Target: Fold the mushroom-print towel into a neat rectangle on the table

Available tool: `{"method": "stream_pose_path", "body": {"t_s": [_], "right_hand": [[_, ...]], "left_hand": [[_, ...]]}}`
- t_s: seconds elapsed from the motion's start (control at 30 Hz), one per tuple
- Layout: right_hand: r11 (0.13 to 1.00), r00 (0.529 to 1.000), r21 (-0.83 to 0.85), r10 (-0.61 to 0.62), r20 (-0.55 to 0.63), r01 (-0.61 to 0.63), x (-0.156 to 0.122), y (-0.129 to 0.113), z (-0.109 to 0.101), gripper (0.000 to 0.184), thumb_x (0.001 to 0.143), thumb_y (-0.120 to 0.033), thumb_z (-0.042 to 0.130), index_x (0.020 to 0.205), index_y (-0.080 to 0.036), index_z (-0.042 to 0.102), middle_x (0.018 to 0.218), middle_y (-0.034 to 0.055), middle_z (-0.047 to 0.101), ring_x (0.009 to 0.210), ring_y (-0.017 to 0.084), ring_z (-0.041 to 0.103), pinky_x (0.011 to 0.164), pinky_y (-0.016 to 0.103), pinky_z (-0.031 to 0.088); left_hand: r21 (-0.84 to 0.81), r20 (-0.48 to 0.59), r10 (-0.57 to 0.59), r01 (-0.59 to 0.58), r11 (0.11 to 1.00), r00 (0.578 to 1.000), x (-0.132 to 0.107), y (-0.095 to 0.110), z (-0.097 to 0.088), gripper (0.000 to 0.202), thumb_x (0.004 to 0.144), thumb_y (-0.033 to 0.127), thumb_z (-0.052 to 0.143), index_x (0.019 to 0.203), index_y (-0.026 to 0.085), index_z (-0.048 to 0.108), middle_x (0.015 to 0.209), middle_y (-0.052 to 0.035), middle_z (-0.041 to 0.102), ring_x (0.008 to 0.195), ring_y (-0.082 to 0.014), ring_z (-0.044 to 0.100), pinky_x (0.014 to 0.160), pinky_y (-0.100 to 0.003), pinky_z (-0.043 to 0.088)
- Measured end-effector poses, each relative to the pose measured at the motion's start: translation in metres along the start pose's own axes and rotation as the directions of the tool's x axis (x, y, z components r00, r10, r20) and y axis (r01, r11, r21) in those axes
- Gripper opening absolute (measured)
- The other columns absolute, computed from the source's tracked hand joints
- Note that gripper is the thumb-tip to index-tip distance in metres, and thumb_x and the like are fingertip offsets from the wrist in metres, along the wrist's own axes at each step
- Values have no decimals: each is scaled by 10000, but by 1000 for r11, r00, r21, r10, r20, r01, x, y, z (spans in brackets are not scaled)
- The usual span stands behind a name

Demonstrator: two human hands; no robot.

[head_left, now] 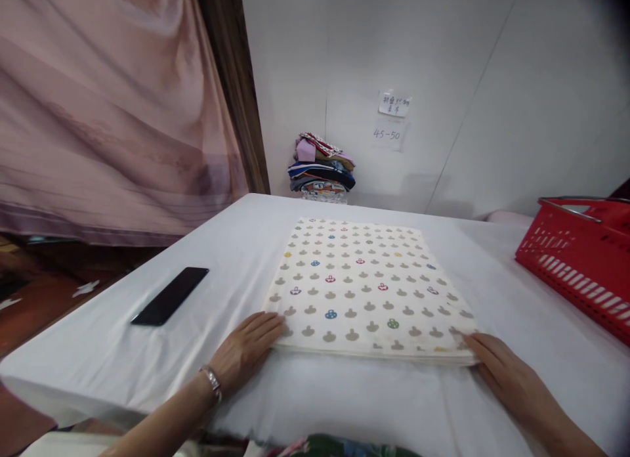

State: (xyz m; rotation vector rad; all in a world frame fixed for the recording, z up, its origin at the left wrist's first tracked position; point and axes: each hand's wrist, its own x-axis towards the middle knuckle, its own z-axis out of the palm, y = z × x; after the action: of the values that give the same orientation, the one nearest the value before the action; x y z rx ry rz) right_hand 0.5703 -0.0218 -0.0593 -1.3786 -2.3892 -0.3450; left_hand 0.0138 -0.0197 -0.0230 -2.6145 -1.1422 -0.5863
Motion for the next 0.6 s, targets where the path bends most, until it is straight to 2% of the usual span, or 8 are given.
{"method": "stream_pose_path", "body": {"t_s": [0.13, 0.3, 0.4, 0.5, 0.6], "right_hand": [[1000, 1000, -23, 8, -16, -9, -2, 3, 3, 413, 823, -225, 424, 1226, -229, 515, 1162, 70, 586, 1033, 235, 575, 871, 373, 487], [999, 993, -19, 43, -109, -45, -1, 4, 1, 459, 826, -234, 444, 1284, -229, 453, 1244, 70, 541, 1067, 253, 561, 906, 410, 470], [1000, 996, 21, 9, -85, -7, -3, 7, -1, 497, 815, -231, 455, 1307, -288, 421, 1259, 30, 534, 1059, 247, 570, 881, 399, 493], [999, 998, 50, 8, -58, -5, -7, 10, 0, 530, 813, -228, 450, 1331, -318, 377, 1307, 19, 487, 1102, 251, 538, 909, 416, 473], [999, 1000, 48, 13, 5, -13, -10, 11, 2, 491, 812, -236, 460, 1298, -302, 428, 1335, 25, 453, 1141, 258, 504, 924, 413, 465]], "left_hand": [[24, -38, 0, 1, 1000, 999, -2, -5, -4, 319, 844, 153, 433, 1145, 207, 525, 1136, -38, 615, 1096, -171, 530, 978, -388, 400], [47, -72, 28, -25, 999, 997, 2, -8, -13, 366, 838, 164, 456, 1203, 180, 452, 1104, -70, 628, 1037, -177, 572, 945, -375, 435], [0, -62, 9, -9, 1000, 998, 3, -7, -15, 340, 832, 145, 443, 1168, 189, 452, 1037, -63, 654, 965, -170, 609, 903, -360, 470], [-56, -22, -2, 0, 998, 1000, 2, -8, -16, 311, 827, 150, 456, 1134, 197, 462, 1053, -65, 647, 970, -173, 609, 913, -365, 467], [-95, 28, 3, -1, 995, 1000, 2, -12, -15, 269, 819, 167, 478, 1085, 204, 493, 1084, -64, 634, 999, -178, 594, 924, -364, 460]]}}
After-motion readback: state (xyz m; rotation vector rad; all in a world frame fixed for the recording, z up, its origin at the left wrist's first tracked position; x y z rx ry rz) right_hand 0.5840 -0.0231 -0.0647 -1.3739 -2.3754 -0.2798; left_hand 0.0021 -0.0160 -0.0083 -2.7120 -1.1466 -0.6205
